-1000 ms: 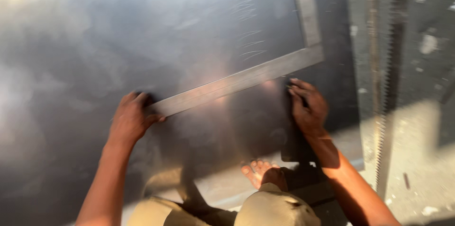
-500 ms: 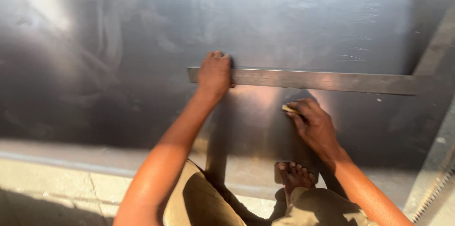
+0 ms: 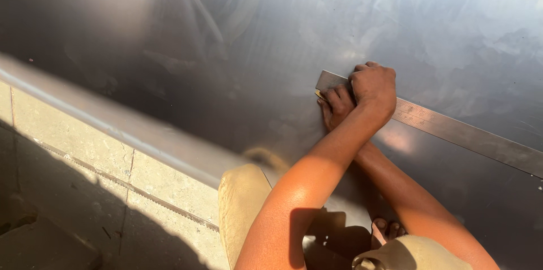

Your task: The person marks a metal sheet by using a square ruler and a small piece of chalk to draw lines.

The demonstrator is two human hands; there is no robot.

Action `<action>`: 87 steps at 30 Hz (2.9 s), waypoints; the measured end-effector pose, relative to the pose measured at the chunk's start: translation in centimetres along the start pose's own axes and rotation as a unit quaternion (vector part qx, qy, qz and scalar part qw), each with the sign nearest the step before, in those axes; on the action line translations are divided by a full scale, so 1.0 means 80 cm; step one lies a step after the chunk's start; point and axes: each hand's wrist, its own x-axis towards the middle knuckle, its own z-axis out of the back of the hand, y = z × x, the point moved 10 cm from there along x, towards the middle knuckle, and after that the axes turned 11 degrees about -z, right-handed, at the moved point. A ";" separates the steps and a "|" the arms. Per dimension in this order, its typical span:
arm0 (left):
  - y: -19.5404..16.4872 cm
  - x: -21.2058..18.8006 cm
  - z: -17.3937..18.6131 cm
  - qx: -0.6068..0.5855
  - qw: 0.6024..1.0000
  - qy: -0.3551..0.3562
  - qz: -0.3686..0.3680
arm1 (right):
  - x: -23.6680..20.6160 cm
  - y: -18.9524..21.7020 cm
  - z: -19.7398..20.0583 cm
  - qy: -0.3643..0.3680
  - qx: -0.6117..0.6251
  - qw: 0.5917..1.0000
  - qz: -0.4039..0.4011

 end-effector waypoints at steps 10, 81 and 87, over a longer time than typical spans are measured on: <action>0.007 0.000 -0.002 -0.031 0.999 0.009 -0.025 | 0.007 -0.001 -0.018 -0.006 -0.033 0.999 0.000; 0.686 -0.030 0.068 0.017 0.976 0.050 -0.214 | -0.020 0.101 -0.074 -0.155 -0.042 0.868 -0.469; 0.689 -0.025 0.059 -0.001 0.975 0.065 -0.214 | -0.027 0.096 -0.078 -0.188 -0.027 0.864 -0.466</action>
